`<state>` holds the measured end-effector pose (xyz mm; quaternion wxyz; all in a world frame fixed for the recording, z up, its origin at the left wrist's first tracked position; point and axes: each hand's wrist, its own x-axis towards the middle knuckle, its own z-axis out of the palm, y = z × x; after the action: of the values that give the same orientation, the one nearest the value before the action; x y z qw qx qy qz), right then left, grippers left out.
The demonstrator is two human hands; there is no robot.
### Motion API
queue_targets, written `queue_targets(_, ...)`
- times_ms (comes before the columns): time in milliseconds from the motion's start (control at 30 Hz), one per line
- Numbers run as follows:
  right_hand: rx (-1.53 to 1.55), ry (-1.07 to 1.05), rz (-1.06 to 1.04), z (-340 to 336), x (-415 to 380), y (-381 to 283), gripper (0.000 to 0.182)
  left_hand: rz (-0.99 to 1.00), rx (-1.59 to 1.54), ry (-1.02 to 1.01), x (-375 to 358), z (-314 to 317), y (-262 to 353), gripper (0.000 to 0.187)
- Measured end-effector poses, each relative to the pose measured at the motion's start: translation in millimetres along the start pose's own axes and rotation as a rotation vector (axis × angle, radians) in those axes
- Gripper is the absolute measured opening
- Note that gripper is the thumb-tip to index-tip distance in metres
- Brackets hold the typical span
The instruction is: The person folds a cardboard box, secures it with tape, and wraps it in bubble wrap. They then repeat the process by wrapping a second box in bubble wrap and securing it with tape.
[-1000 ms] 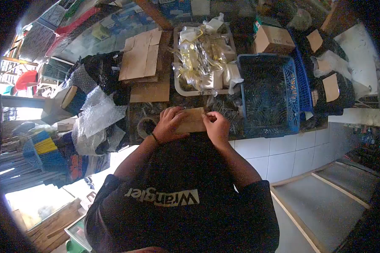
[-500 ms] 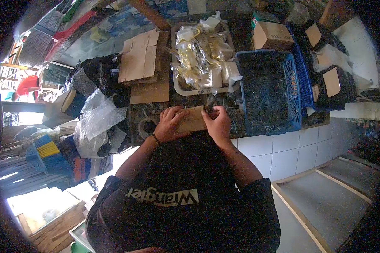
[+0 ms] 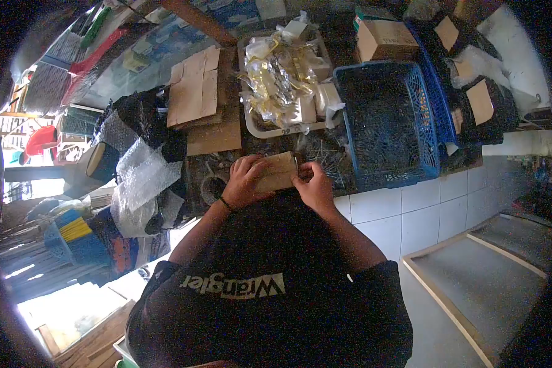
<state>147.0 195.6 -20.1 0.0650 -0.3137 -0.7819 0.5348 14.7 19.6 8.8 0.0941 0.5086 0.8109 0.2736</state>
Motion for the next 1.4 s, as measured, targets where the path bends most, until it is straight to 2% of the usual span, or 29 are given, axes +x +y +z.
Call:
queue_targets(67, 0.010, 0.002, 0.037, 1.0, 2.6, -7.8, 0.029, 0.009, 0.008, 0.000, 0.7, 0.6, -1.4, 0.073)
queue_targets(267, 0.098, 0.073, -0.055, 2.9, 15.4, -30.3, 0.020, 0.007, 0.016, -0.001, -0.7, 0.6, -1.4, 0.074)
queue_targets(567, 0.120, 0.087, -0.009, 9.8, 14.9, -10.7, 0.027, 0.010, -0.002, -0.016, 0.5, 2.0, -3.9, 0.075)
queue_targets(667, 0.106, 0.077, 0.074, 22.4, 18.7, 16.6, 0.030, 0.006, 0.009, -0.015, -0.5, 4.9, -5.3, 0.076)
queue_targets(867, 0.084, -0.001, 0.147, 23.7, 22.9, 24.4, 0.031, -0.010, 0.004, -0.016, 0.3, 4.5, -3.3, 0.077)
queue_targets(967, 0.156, 0.023, 0.132, 25.8, 21.9, 31.2, 0.031, -0.009, 0.000, -0.005, -0.2, 4.9, -3.9, 0.078)
queue_targets(1067, 0.088, 0.127, 0.087, 29.0, 25.1, 36.7, 0.032, -0.008, 0.003, 0.009, -2.2, 6.2, -5.9, 0.078)
queue_targets(1167, 0.122, 0.050, 0.190, 15.2, 21.0, -2.6, 0.034, -0.022, 0.008, -0.006, -1.3, 4.7, -2.4, 0.078)
queue_targets(1400, 0.095, 0.054, 0.131, 23.9, 24.9, 26.6, 0.041, -0.011, 0.009, -0.008, -0.7, 4.4, -3.5, 0.079)
